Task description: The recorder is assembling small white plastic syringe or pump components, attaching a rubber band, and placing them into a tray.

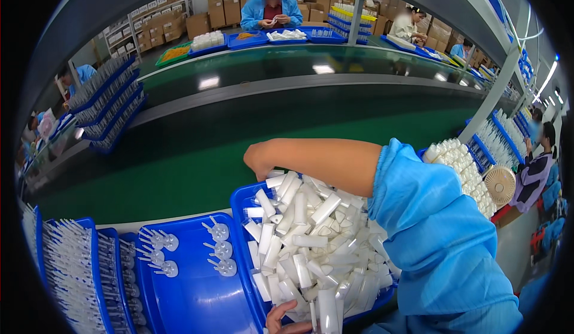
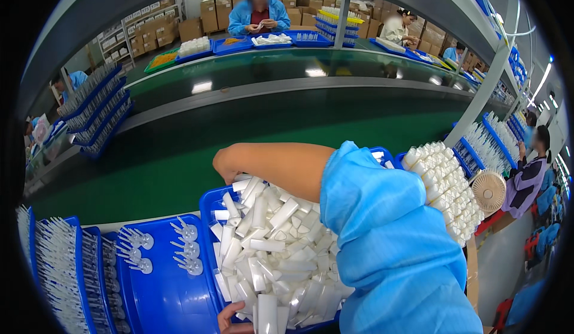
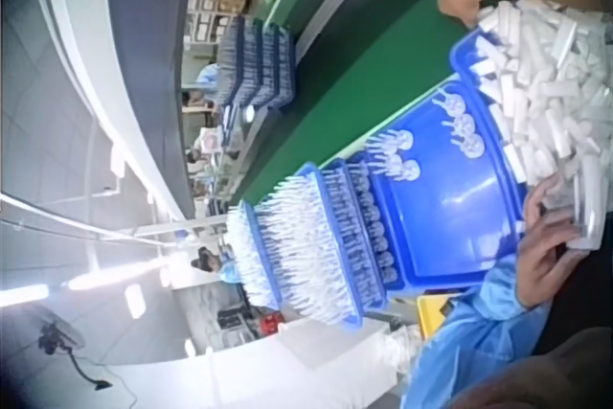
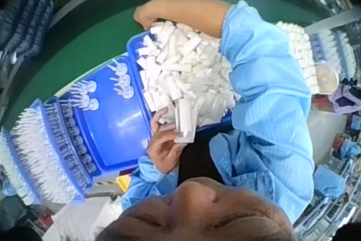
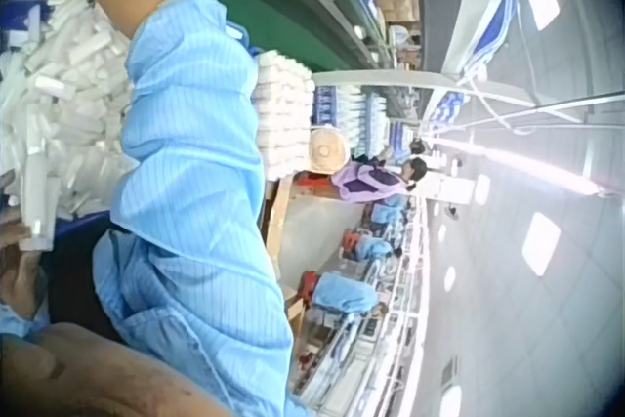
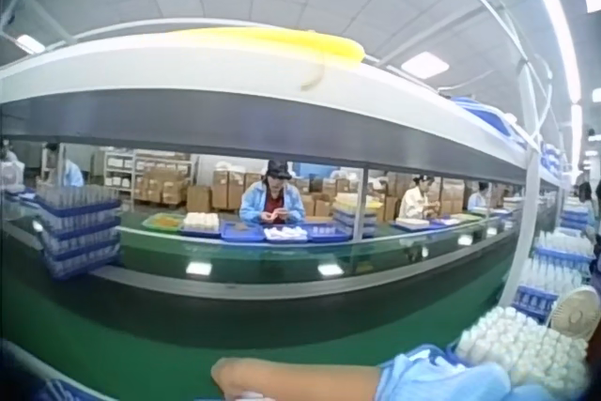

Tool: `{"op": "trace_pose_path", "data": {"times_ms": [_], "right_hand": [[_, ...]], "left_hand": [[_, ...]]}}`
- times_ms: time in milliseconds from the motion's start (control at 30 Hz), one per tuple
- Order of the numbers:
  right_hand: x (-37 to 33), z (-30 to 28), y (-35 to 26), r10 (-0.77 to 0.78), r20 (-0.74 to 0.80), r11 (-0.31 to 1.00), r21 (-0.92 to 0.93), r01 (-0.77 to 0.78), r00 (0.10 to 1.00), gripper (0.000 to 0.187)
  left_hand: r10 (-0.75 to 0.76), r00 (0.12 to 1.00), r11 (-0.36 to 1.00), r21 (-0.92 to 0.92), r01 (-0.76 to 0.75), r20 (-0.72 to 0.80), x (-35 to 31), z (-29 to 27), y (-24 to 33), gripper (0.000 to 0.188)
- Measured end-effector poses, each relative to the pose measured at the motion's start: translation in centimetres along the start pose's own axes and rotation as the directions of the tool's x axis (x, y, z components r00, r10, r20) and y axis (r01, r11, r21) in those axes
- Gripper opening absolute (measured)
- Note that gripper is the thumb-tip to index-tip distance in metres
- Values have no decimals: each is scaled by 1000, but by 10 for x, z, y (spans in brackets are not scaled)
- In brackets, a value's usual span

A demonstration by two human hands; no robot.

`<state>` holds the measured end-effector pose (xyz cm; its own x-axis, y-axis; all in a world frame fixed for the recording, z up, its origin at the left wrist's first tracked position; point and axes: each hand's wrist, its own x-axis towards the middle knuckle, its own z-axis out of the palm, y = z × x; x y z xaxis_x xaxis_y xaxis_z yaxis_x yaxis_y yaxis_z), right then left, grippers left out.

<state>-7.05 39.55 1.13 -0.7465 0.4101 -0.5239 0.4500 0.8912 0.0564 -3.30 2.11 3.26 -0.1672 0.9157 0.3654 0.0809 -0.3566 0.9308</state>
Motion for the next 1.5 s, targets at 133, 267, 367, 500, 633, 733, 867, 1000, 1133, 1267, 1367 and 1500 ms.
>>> {"op": "trace_pose_path", "data": {"times_ms": [133,267,367,500,633,733,867,1000,1133,1267,1367,1500], "right_hand": [[-19,9,22,138,-234,990,71,-124,962,32],[-94,-4,32,287,-577,841,533,87,765,30],[-171,-4,-19,295,-431,335,883,330,853,26],[-247,35,-77,67,-501,380,813,442,863,25],[-299,48,-105,-18,-221,-56,974,220,975,28],[-311,70,-107,-27,-232,-271,938,217,972,27],[-326,91,-106,23,-246,-357,903,238,969,26],[-347,89,-107,91,-325,-16,945,327,941,22],[-364,99,-101,67,-529,630,680,375,846,21],[-373,107,-95,82,-420,351,861,368,904,21],[-378,113,-95,104,-386,391,863,319,917,21],[-380,125,-96,21,-436,343,848,403,900,21]], "left_hand": [[-13,1000,993,115,13,-1,4,1,10,15],[26,999,966,256,-31,23,2,1,11,16],[45,997,946,317,-62,60,2,3,17,16],[115,983,930,333,-157,141,-1,7,25,17],[132,966,925,324,-200,221,-4,18,32,16],[113,957,923,328,-201,269,-6,24,39,15],[151,949,924,302,-236,277,-6,32,43,13],[138,936,918,313,-243,324,-9,40,42,14],[91,927,932,297,-208,365,-9,51,36,13],[195,878,862,351,-366,436,-7,58,37,13],[224,858,811,399,-427,463,-2,64,41,11],[361,803,751,362,-552,475,-4,68,28,34]]}}
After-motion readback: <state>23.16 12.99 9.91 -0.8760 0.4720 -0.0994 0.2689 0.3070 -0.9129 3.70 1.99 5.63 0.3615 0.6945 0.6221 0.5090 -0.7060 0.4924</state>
